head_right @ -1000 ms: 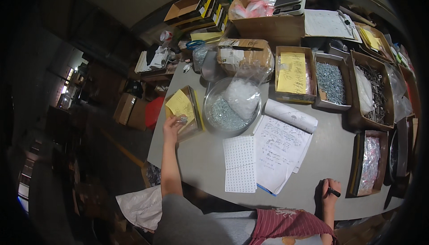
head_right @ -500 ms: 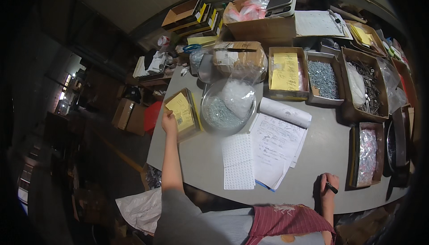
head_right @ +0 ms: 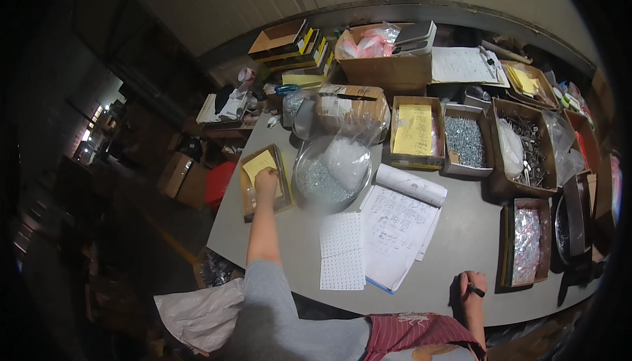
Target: The person organizes small metal parts and hardware on a cluttered workbench. They move boxes and plastic bags, write on a yellow sticky note with a black marker, and handle small metal pieces by hand.
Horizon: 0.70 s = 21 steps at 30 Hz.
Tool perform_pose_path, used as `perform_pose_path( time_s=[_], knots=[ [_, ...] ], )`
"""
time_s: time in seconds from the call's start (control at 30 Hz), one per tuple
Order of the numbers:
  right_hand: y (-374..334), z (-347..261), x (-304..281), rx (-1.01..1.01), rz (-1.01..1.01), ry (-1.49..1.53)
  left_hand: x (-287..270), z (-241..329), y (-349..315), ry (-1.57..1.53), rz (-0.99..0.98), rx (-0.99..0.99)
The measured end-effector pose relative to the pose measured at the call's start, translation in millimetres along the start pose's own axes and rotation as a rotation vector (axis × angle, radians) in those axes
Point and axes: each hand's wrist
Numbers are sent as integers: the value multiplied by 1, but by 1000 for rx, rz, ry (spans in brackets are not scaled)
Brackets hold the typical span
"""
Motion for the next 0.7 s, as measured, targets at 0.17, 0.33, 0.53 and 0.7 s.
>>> perform_pose_path(
  time_s=[0.17,0.33,0.53,0.7],
  knots=[
    [3,5,2,-12,6,16,22,-25,29,-360,44,-218],
    [7,2,6,23,-19,24,40,-43,56,-830,68,-329],
    [3,8,5,74,19,-61,25,13,59,-131,12,144],
    [9,-2,12,116,7,-64,-22,-5,78,334,41,338]
  ],
)
Point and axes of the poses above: each hand's wrist, its own y-axis towards the middle knuckle, its own x-axis out of the palm, z = x × y, and after that the axes turned 4 degrees about y, right-handed
